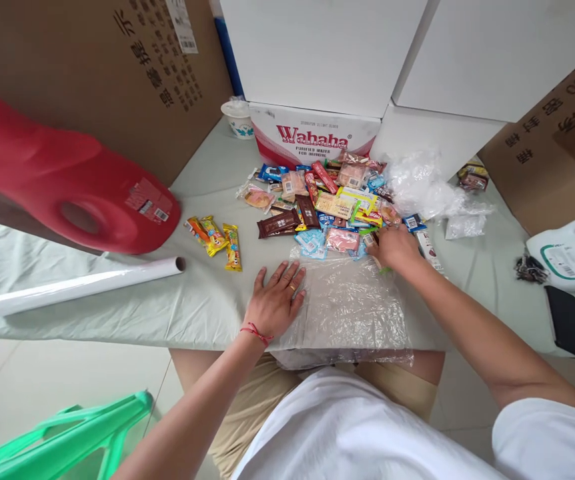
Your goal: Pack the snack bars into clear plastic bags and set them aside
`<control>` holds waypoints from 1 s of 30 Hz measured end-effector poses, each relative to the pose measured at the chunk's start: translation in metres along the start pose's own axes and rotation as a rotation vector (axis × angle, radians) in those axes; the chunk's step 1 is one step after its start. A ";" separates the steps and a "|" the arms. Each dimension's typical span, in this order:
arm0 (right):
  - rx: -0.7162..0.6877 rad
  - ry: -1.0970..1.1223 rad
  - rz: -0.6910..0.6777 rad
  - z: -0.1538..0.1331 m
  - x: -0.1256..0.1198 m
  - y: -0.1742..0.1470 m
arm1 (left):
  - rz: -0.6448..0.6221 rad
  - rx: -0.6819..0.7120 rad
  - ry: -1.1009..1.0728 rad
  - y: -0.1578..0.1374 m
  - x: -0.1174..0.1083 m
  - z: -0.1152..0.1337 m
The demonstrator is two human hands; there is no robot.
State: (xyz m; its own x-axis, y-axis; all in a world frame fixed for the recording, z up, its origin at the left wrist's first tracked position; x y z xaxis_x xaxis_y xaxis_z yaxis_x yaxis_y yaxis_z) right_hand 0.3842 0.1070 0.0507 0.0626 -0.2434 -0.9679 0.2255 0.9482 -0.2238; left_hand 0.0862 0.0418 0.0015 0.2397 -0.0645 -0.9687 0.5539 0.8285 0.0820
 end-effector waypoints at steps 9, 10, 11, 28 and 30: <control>-0.052 0.416 0.189 0.027 -0.080 0.027 | 0.001 0.006 -0.010 0.000 0.000 -0.001; -0.096 0.419 0.245 0.020 -0.096 0.031 | 0.000 0.007 -0.010 0.000 0.000 -0.001; -0.148 0.388 0.296 0.007 -0.110 0.035 | -0.002 0.009 -0.009 0.000 0.000 -0.001; -0.334 -0.051 0.220 -0.101 -0.060 0.075 | 0.006 0.001 -0.007 -0.001 0.003 -0.003; -0.312 -0.045 0.235 -0.089 -0.065 0.070 | 0.016 0.000 -0.012 -0.001 0.002 -0.002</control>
State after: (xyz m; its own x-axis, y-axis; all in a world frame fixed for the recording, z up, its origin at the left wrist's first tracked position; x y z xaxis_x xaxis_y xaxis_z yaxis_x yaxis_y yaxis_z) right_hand 0.3089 0.2074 0.0877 0.1214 -0.0146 -0.9925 -0.1060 0.9940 -0.0276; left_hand 0.0844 0.0422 -0.0014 0.2582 -0.0575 -0.9644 0.5498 0.8296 0.0977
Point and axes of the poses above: each hand's wrist, its own y-axis towards the middle knuckle, its own x-axis out of the palm, z = x × y, the point moved 7 cm from there along y, towards the middle knuckle
